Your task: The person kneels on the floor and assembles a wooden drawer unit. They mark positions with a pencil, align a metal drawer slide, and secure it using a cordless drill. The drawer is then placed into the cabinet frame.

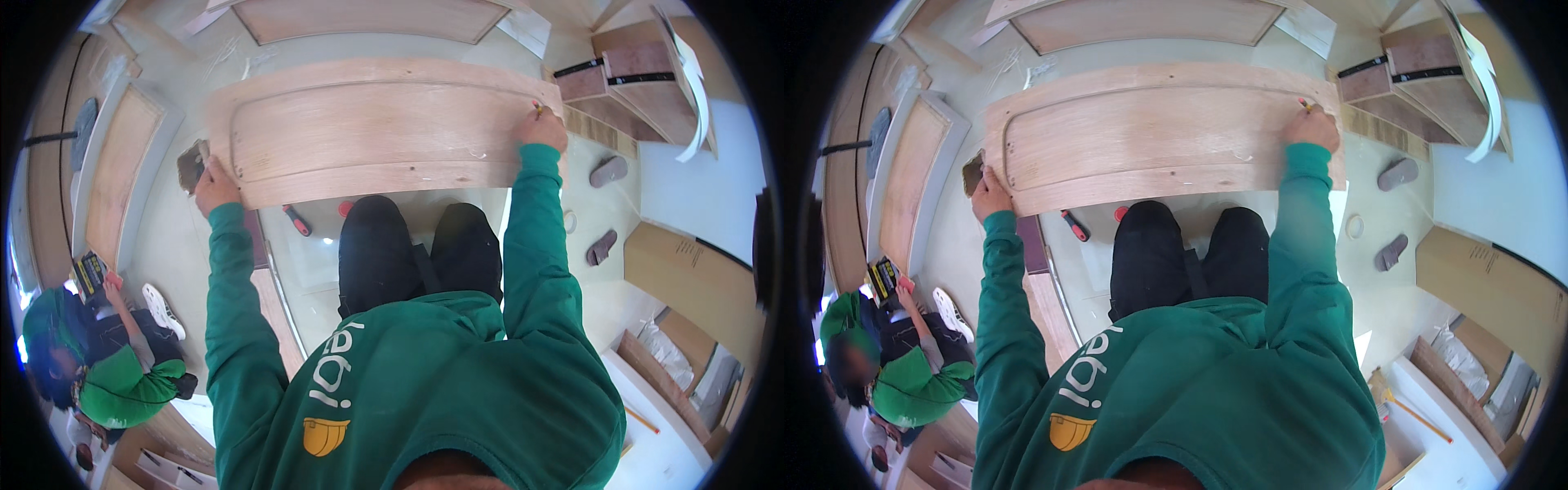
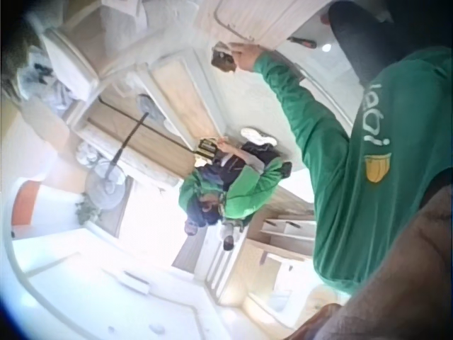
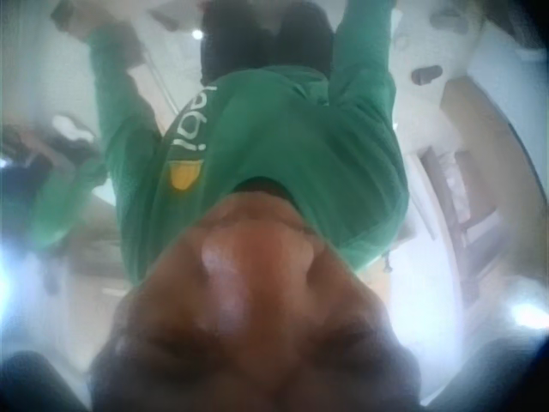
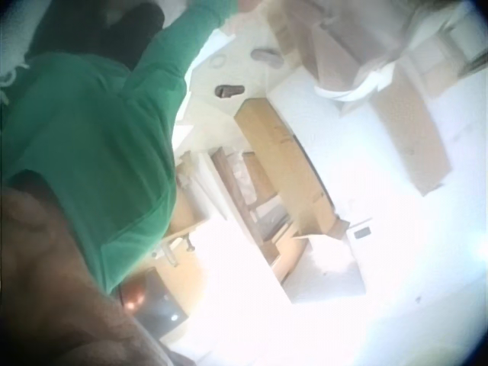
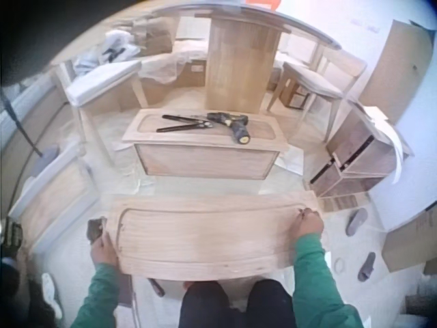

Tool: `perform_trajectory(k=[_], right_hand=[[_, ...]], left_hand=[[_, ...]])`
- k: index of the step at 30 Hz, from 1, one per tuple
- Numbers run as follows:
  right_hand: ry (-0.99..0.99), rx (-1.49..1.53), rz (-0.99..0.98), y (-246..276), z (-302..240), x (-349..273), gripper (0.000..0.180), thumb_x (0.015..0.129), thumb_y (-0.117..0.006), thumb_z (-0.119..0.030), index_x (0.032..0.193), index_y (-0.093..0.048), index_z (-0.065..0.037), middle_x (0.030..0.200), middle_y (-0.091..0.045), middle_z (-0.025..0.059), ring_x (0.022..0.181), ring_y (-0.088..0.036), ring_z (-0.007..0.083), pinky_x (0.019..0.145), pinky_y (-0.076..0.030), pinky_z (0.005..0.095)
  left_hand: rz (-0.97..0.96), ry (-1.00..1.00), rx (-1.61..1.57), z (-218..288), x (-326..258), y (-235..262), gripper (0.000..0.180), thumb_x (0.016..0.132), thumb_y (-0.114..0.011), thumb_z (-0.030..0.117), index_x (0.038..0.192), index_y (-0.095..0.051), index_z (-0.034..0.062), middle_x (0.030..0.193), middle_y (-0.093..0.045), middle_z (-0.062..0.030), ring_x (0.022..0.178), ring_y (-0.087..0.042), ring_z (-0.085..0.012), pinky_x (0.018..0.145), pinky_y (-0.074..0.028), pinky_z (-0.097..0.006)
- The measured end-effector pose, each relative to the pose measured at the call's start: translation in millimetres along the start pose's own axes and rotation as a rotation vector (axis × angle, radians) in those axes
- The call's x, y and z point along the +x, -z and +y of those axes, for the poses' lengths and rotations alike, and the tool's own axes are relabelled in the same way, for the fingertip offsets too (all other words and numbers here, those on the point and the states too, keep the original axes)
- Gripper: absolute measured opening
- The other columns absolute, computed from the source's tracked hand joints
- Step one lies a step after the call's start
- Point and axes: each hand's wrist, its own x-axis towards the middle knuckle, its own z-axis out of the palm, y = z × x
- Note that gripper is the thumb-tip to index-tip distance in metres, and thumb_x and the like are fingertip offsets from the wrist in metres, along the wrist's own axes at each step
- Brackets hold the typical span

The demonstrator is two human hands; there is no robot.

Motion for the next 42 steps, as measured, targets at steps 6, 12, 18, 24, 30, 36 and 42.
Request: perform_trajectory(k=[6, 12, 18, 24, 30, 36, 42], right_hand=[[0.124, 0.199, 0.082, 12, 6, -18, 0.023, 0.088, -0.061, -0.023, 0.099, -0.069, -0.004, 0.093, -0.069, 0.0164, 0.091, -0.067, 0.0329, 0.080, -0.053, 0.0425], [0.486, 1.133, -0.375, 40, -133, -101, 0.024, 0.088, -0.066, -0.017, 0.106, -0.069, -0.001, 0.103, -0.071, 0.0170, 0.098, -0.069, 0.0241, 0.085, -0.052, 0.0315], [0.786, 1.328, -0.317, 23, -299, -166, 0.023, 0.088, -0.064, -0.019, 0.106, -0.069, -0.006, 0.096, -0.069, 0.0148, 0.088, -0.065, 0.0338, 0.079, -0.052, 0.0418], [0.886, 1.140, -0.163, 4, -352, -174, 0.022, 0.087, -0.063, -0.017, 0.106, -0.069, -0.008, 0.099, -0.070, 0.0131, 0.087, -0.067, 0.0313, 0.077, -0.050, 0.0426], [0.874, 1.008, -0.035, -4, -289, -139, 0.022, 0.084, -0.065, -0.016, 0.105, -0.070, -0.013, 0.098, -0.072, 0.0096, 0.090, -0.068, 0.0270, 0.080, -0.047, 0.0428], [0.780, 1.036, -0.086, -7, -135, -59, 0.016, 0.083, -0.068, -0.014, 0.098, -0.073, -0.008, 0.095, -0.073, 0.0115, 0.087, -0.070, 0.0283, 0.079, -0.052, 0.0367], [0.518, 0.877, -0.106, -1, 22, 7, 0.018, 0.086, -0.067, -0.011, 0.101, -0.072, -0.003, 0.096, -0.073, 0.0150, 0.090, -0.071, 0.0244, 0.082, -0.053, 0.0316]], left_hand=[[0.021, 0.001, 0.056, -5, -5, 0, 0.054, 0.096, -0.043, 0.050, 0.106, -0.071, 0.0049, 0.097, -0.068, -0.0238, 0.094, -0.063, -0.0444, 0.084, -0.049, -0.048], [-0.003, 0.051, 0.128, 6, -7, 8, 0.056, 0.096, -0.041, 0.053, 0.105, -0.072, 0.0067, 0.098, -0.068, -0.0251, 0.095, -0.063, -0.0446, 0.084, -0.048, -0.049], [-0.014, 0.084, 0.031, 17, -11, 14, 0.057, 0.096, -0.041, 0.054, 0.105, -0.072, 0.0065, 0.097, -0.068, -0.0239, 0.094, -0.063, -0.0438, 0.085, -0.048, -0.049], [0.034, 0.040, 0.051, -1, 0, 2, 0.054, 0.096, -0.046, 0.051, 0.101, -0.072, 0.0044, 0.095, -0.069, -0.0222, 0.090, -0.065, -0.0420, 0.082, -0.049, -0.047], [0.033, 0.017, -0.016, -3, -6, -2, 0.054, 0.095, -0.049, 0.052, 0.102, -0.073, 0.0043, 0.090, -0.071, -0.0211, 0.086, -0.067, -0.0386, 0.078, -0.051, -0.045], [0.035, 0.031, 0.039, 20, -15, 9, 0.055, 0.095, -0.050, 0.053, 0.105, -0.073, 0.0049, 0.091, -0.072, -0.0182, 0.085, -0.069, -0.0343, 0.078, -0.052, -0.043], [0.049, 0.009, 0.031, 10, -10, 5, 0.054, 0.096, -0.049, 0.051, 0.106, -0.072, 0.0039, 0.094, -0.073, -0.0165, 0.086, -0.069, -0.0321, 0.080, -0.052, -0.040]])
